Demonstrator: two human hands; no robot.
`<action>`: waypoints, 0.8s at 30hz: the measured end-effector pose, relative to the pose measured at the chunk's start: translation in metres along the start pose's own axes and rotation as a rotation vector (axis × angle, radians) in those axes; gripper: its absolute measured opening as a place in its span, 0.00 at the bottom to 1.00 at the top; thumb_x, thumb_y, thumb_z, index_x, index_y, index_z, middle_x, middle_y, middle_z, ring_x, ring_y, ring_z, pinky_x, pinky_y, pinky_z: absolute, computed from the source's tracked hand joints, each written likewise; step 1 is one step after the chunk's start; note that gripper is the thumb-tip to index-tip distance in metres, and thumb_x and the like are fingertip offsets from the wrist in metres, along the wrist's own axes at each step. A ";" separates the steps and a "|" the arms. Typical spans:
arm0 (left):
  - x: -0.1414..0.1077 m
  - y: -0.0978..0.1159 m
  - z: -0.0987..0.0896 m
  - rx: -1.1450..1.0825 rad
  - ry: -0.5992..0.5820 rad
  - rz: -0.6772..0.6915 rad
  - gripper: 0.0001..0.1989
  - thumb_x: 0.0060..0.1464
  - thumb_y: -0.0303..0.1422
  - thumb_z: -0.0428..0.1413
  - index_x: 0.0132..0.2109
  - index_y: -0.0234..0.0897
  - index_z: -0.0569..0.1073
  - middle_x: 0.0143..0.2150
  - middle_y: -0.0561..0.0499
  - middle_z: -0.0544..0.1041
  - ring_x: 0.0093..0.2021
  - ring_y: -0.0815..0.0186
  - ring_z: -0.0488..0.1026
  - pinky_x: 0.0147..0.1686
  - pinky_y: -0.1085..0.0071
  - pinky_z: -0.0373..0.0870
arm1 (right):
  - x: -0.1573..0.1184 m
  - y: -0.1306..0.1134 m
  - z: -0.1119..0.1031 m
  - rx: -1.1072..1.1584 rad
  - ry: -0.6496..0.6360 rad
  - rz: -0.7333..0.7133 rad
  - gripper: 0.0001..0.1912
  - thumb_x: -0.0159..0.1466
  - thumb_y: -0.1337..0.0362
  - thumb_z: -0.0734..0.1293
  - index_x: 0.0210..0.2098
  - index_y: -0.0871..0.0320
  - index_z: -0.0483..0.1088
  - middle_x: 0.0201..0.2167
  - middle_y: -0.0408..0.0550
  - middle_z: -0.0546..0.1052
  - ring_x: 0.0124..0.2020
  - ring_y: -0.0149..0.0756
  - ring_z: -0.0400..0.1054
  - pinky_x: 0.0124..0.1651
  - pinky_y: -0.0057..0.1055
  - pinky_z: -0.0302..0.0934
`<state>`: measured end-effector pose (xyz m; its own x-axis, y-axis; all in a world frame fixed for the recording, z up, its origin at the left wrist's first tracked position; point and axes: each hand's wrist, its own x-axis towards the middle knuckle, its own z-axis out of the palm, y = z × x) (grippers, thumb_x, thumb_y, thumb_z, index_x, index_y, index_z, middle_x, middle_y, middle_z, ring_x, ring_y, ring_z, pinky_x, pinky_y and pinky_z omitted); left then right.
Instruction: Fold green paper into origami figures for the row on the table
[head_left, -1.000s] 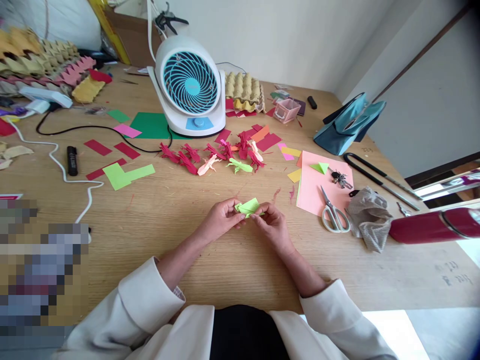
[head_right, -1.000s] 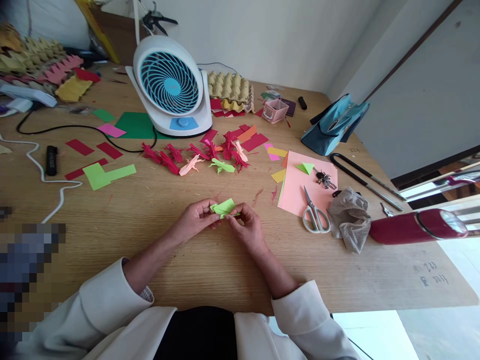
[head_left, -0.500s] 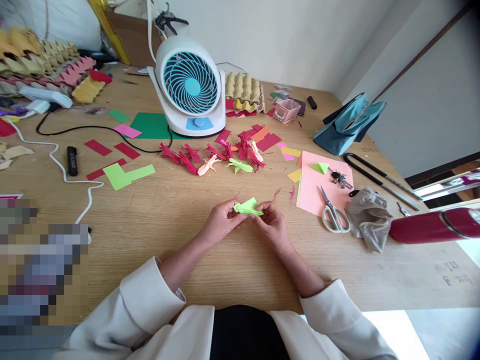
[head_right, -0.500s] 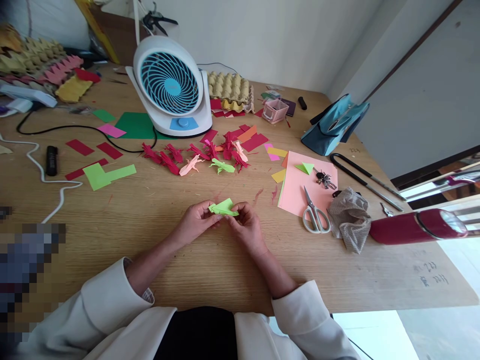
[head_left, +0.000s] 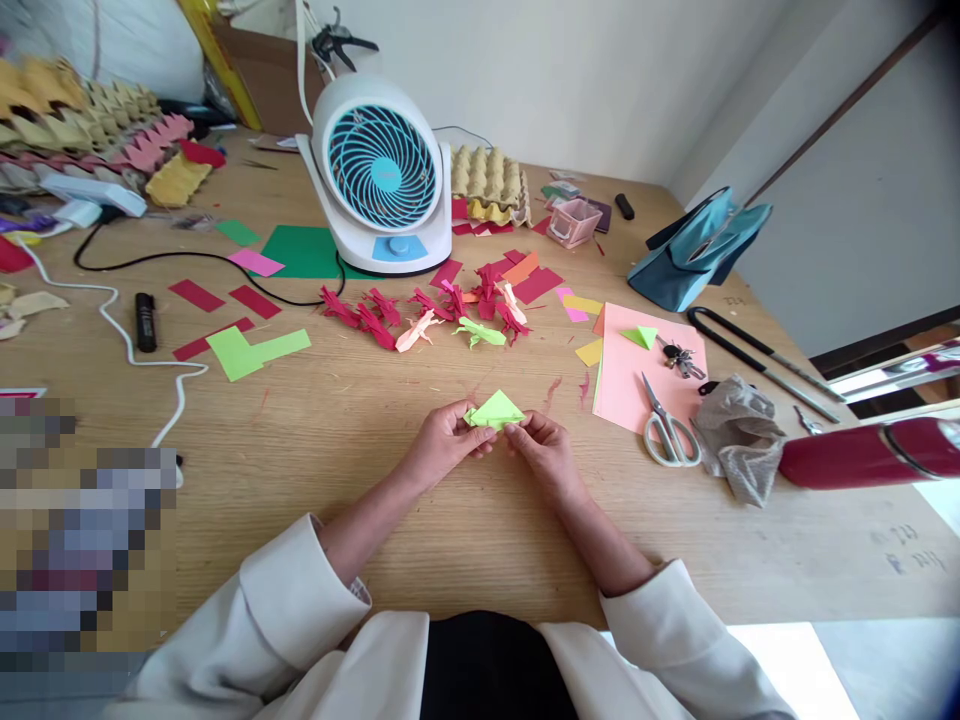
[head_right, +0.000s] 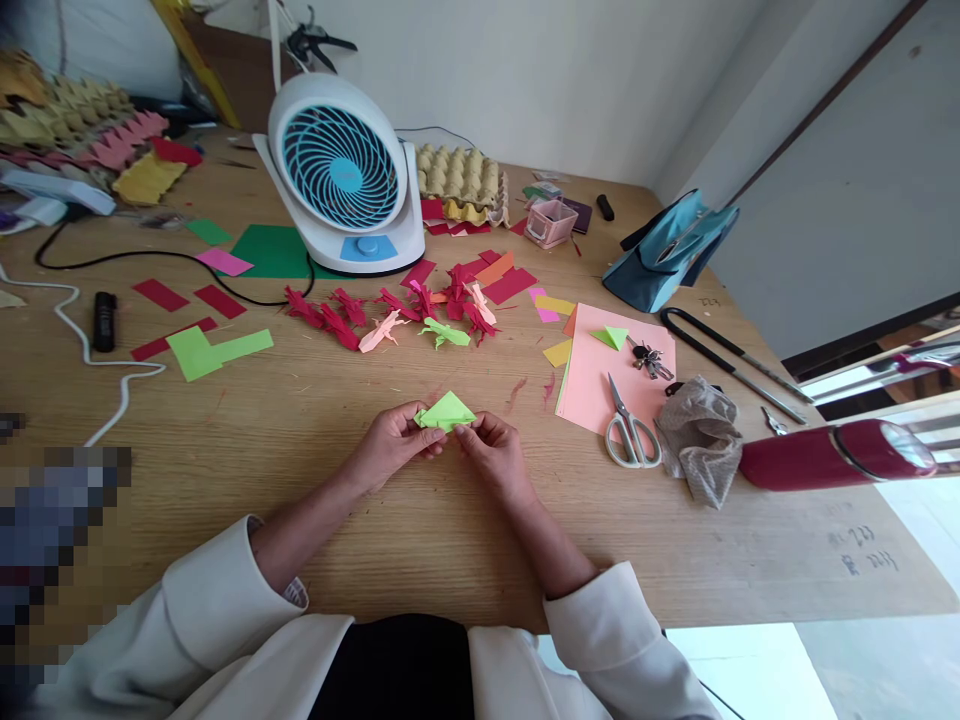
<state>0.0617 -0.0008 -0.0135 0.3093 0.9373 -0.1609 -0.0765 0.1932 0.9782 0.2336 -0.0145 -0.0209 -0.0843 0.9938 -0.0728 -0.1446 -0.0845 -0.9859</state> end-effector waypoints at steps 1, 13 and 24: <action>0.000 0.000 0.000 0.009 -0.005 0.005 0.17 0.48 0.42 0.65 0.36 0.33 0.72 0.29 0.53 0.76 0.26 0.71 0.73 0.28 0.75 0.71 | 0.000 0.000 0.000 0.003 0.002 0.006 0.19 0.55 0.49 0.74 0.26 0.57 0.68 0.21 0.40 0.72 0.22 0.27 0.61 0.29 0.27 0.56; -0.001 -0.002 0.001 0.158 0.021 0.029 0.18 0.46 0.44 0.65 0.36 0.33 0.74 0.29 0.54 0.73 0.27 0.71 0.69 0.26 0.75 0.68 | -0.002 0.002 0.003 -0.031 0.014 0.014 0.21 0.54 0.50 0.75 0.23 0.56 0.64 0.17 0.37 0.66 0.19 0.25 0.54 0.24 0.26 0.48; -0.003 0.007 0.003 0.155 0.060 -0.031 0.24 0.40 0.49 0.67 0.36 0.32 0.77 0.29 0.53 0.75 0.27 0.70 0.69 0.26 0.74 0.69 | -0.001 -0.006 0.002 -0.031 -0.015 0.049 0.22 0.50 0.47 0.76 0.25 0.57 0.68 0.18 0.38 0.69 0.20 0.27 0.58 0.25 0.27 0.52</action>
<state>0.0633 -0.0032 -0.0054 0.2514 0.9482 -0.1944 0.0807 0.1796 0.9804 0.2322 -0.0153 -0.0148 -0.1052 0.9873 -0.1193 -0.1094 -0.1307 -0.9854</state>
